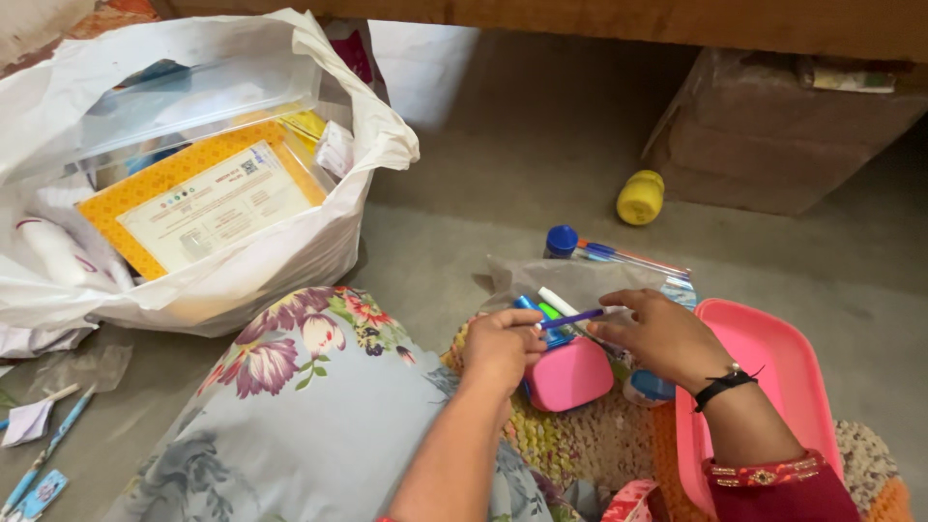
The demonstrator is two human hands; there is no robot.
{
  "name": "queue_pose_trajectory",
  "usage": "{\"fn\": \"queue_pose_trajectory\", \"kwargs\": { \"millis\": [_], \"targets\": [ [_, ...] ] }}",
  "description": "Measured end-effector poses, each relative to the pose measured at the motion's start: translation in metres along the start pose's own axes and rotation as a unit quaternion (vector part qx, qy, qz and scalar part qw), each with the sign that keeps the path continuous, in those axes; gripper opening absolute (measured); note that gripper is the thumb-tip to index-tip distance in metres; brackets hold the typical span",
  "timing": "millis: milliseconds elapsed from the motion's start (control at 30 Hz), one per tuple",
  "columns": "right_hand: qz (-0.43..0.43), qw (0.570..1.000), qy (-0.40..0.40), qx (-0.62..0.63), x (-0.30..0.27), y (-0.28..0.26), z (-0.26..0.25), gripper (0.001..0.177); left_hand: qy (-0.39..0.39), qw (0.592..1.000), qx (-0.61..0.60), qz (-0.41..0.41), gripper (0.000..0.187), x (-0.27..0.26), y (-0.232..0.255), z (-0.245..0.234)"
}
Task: The person sorts through a pile of stationery and crumpled papers on the floor, picking up pens, highlighters, and small boxes, then placing them into a white bag. They also fold and place crumpled papers into the bag.
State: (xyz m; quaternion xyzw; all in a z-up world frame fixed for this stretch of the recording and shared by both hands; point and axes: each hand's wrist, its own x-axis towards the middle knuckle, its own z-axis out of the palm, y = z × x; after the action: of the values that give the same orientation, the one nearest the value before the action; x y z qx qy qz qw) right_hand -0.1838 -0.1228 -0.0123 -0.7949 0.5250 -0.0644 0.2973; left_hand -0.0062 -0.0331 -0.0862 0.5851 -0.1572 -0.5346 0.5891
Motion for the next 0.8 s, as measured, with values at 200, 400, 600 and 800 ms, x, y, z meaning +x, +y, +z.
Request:
{"fn": "queue_pose_trajectory", "kwargs": {
  "millis": [200, 400, 600, 800],
  "targets": [
    [0.105, 0.992, -0.046, 0.046, -0.001, -0.01, -0.008, 0.064, -0.013, 0.99, 0.092, 0.104, 0.041, 0.006, -0.007, 0.003],
    [0.084, 0.995, -0.03, 0.047, -0.004, -0.022, -0.013, 0.062, 0.062, 0.958, 0.242, 0.137, 0.035, -0.031, 0.019, 0.012],
    [-0.041, 0.999, 0.031, -0.016, -0.006, -0.037, -0.021, 0.059, 0.079, 0.959, 0.164, 0.219, 0.029, -0.073, 0.066, 0.008],
    [-0.083, 0.996, 0.025, 0.006, -0.013, -0.085, -0.022, 0.059, 0.084, 0.936, 0.095, 0.329, 0.021, -0.113, 0.1, -0.039]
  ]
}}
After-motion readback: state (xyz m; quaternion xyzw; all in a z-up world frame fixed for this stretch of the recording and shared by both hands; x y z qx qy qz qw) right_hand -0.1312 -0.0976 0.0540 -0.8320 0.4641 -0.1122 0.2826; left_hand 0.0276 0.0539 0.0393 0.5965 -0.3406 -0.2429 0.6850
